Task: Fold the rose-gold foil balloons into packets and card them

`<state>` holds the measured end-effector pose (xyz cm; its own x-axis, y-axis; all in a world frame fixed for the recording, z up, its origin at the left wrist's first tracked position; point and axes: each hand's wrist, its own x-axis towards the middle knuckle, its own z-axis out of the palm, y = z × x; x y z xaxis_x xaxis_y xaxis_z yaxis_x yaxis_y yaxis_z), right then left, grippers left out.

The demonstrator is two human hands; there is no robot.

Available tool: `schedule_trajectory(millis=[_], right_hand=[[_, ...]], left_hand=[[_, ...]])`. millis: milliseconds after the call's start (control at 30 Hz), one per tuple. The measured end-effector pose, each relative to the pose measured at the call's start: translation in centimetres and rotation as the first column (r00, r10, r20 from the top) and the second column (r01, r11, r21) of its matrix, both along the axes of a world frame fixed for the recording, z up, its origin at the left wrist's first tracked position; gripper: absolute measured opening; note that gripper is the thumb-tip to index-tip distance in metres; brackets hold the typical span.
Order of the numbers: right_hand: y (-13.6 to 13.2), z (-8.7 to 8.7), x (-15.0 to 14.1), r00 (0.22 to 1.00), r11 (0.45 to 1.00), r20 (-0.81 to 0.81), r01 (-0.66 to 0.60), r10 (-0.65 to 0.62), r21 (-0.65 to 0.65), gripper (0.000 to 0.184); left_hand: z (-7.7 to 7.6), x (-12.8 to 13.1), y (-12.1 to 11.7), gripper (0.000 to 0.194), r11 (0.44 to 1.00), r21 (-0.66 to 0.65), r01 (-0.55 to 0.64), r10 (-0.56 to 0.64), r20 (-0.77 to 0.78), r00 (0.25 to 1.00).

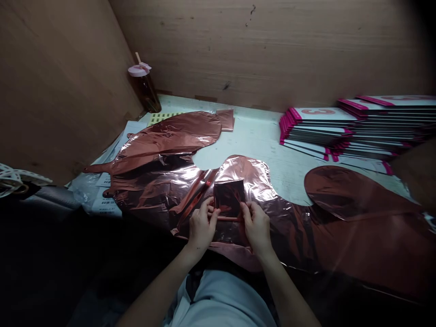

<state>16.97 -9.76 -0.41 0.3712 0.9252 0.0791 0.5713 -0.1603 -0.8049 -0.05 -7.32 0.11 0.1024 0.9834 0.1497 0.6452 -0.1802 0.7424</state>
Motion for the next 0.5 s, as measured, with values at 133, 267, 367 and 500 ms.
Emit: schedule_trajectory(millis=[133,267,367,500], right_hand=[[1.1,0.5,-1.3,0.942,0.994,0.319,0.113,-0.104,-0.008,0.032],[2.6,0.4,-2.0,0.772,0.985,0.621,-0.171,0.134,0.0,0.047],[4.0,-0.2,-1.9,0.659,0.916,0.673,-0.394,0.337,-0.074,0.051],[4.7,-0.6,-1.5,0.61,0.903,0.696,-0.408,0.379,-0.134,0.057]], left_hand=[[0.6,0.8,1.1,0.032,0.995,-0.094,-0.016,0.013,-0.033,0.999],[1.4,1.1,2.1,0.028,0.981,-0.193,-0.008,-0.004,-0.057,0.998],[1.4,1.0,2.3,0.026,0.977,-0.211,0.011,-0.026,-0.067,0.997],[0.6,0.8,1.4,0.029,0.998,-0.029,0.064,-0.067,-0.148,0.987]])
